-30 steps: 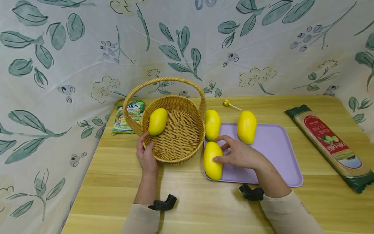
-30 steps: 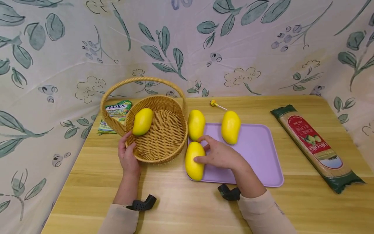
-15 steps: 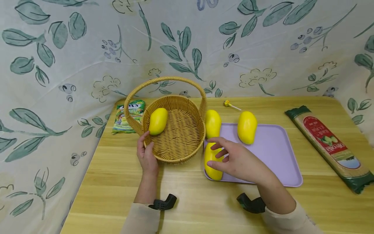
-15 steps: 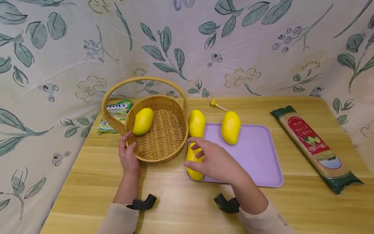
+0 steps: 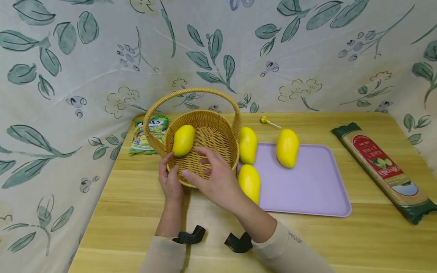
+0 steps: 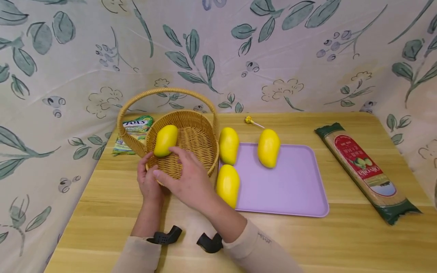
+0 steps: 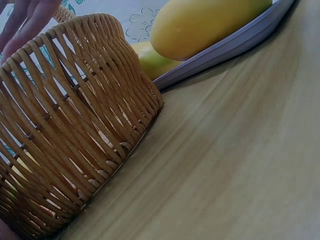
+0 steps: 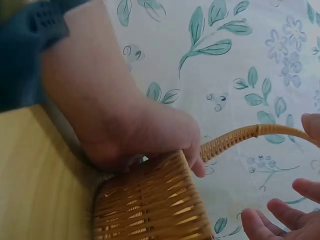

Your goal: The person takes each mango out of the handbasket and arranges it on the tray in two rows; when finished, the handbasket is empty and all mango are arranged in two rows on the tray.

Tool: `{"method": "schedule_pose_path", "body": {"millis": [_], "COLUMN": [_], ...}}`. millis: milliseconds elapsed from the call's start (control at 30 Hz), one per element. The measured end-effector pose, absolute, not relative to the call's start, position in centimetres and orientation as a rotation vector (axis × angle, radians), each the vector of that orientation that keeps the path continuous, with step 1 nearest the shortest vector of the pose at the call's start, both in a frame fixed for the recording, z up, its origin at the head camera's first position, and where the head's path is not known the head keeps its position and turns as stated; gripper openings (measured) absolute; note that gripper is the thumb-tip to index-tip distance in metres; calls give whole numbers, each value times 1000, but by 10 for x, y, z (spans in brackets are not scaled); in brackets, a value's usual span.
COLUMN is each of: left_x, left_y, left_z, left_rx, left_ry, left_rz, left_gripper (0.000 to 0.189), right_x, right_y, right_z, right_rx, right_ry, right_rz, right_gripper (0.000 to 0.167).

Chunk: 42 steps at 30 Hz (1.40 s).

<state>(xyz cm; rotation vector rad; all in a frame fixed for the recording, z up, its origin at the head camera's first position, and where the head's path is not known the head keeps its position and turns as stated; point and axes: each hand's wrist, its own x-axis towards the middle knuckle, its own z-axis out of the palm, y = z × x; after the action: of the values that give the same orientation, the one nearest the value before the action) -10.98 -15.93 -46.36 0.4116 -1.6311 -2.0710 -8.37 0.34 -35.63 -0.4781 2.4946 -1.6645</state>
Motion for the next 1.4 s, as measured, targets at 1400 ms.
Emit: {"method": "schedule_pose_path", "body": {"millis": [1400], "left_x": [-115], "left_y": [-162], "left_z": [-468], "left_rx": [309], "left_ry": [-1642], "left_rz": [-2016], "left_gripper": [41], "right_x": [-200], "right_y": [-85], "right_z": [-410], "right_rx": [-133], "right_ry": [2616], "right_rz": [-1414], "right_gripper": [83]}}
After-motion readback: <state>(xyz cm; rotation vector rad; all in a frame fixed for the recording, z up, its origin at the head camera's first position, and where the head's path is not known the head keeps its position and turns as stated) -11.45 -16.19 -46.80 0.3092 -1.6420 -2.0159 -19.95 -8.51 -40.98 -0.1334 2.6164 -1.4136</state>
